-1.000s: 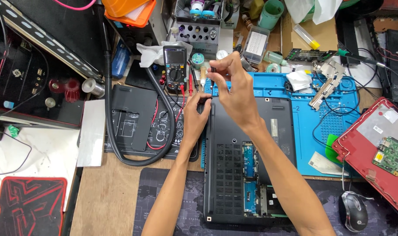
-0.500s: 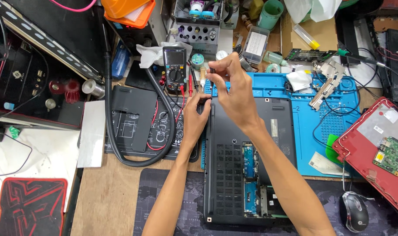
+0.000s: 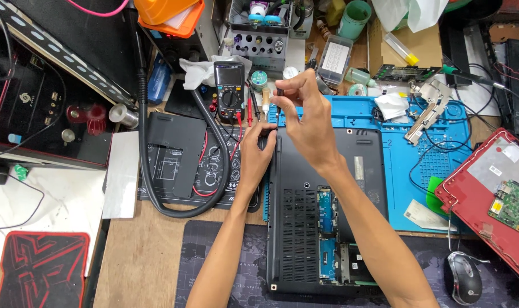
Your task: Disassembling a laptop by removing screws and internal components like the optical drive and battery
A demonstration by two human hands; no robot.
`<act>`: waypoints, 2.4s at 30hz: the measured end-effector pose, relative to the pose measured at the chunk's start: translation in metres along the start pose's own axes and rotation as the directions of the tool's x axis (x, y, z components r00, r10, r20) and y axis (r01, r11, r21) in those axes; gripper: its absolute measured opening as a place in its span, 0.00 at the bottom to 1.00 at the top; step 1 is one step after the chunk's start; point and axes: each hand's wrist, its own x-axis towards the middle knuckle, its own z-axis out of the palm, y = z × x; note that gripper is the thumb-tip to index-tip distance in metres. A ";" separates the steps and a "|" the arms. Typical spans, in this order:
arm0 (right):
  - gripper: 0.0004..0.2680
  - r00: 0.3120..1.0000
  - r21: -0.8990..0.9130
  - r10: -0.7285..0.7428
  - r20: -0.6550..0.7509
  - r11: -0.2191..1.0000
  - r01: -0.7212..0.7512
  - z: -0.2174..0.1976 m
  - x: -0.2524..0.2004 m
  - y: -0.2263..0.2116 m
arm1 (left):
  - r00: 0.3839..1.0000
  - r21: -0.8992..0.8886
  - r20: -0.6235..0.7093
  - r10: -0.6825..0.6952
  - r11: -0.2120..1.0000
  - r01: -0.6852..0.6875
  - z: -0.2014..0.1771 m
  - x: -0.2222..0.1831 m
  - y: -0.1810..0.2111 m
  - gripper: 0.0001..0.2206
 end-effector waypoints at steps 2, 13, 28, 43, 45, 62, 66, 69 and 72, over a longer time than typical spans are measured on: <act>0.07 1.000 -0.005 -0.002 -0.006 1.000 0.002 0.000 0.000 0.000 | 1.000 -0.002 -0.005 -0.002 1.000 0.002 0.000 0.001 -0.001 0.06; 0.08 0.999 -0.051 -0.023 -0.033 0.998 0.021 -0.005 -0.005 0.013 | 1.000 -0.011 -0.023 -0.018 1.000 0.018 -0.001 0.001 0.001 0.07; 0.06 0.997 -0.122 -0.074 0.002 0.990 0.073 -0.005 -0.002 -0.003 | 0.986 -0.228 -0.097 -0.134 0.967 0.109 -0.005 0.002 0.003 0.10; 0.08 0.873 -0.260 -0.463 -0.150 0.871 0.417 0.031 0.028 0.002 | 0.967 -0.327 -0.171 -0.190 0.936 0.126 -0.004 0.004 -0.003 0.09; 0.07 0.864 -0.265 -0.492 -0.105 0.852 0.453 0.040 0.033 0.011 | 0.967 -0.324 -0.171 -0.189 0.938 0.126 -0.003 0.004 -0.006 0.09; 0.05 0.820 -0.497 -0.541 0.187 0.667 0.554 0.077 0.064 0.058 | 0.979 -0.422 -0.121 -0.165 0.901 0.099 -0.005 0.004 -0.002 0.09; 0.03 0.843 -0.605 -0.514 0.162 0.623 0.496 0.078 0.063 0.056 | 0.960 -0.416 -0.120 -0.252 0.891 0.182 -0.004 0.005 0.001 0.09; 0.07 0.860 -0.641 -0.483 0.162 0.612 0.464 0.072 0.051 0.053 | 0.970 -0.393 -0.103 -0.219 0.905 0.163 -0.007 0.004 0.004 0.09; 0.12 0.906 -0.629 -0.384 0.181 0.662 0.407 0.054 0.027 0.046 | 0.986 -0.314 -0.102 -0.133 0.945 0.095 -0.006 0.002 -0.001 0.09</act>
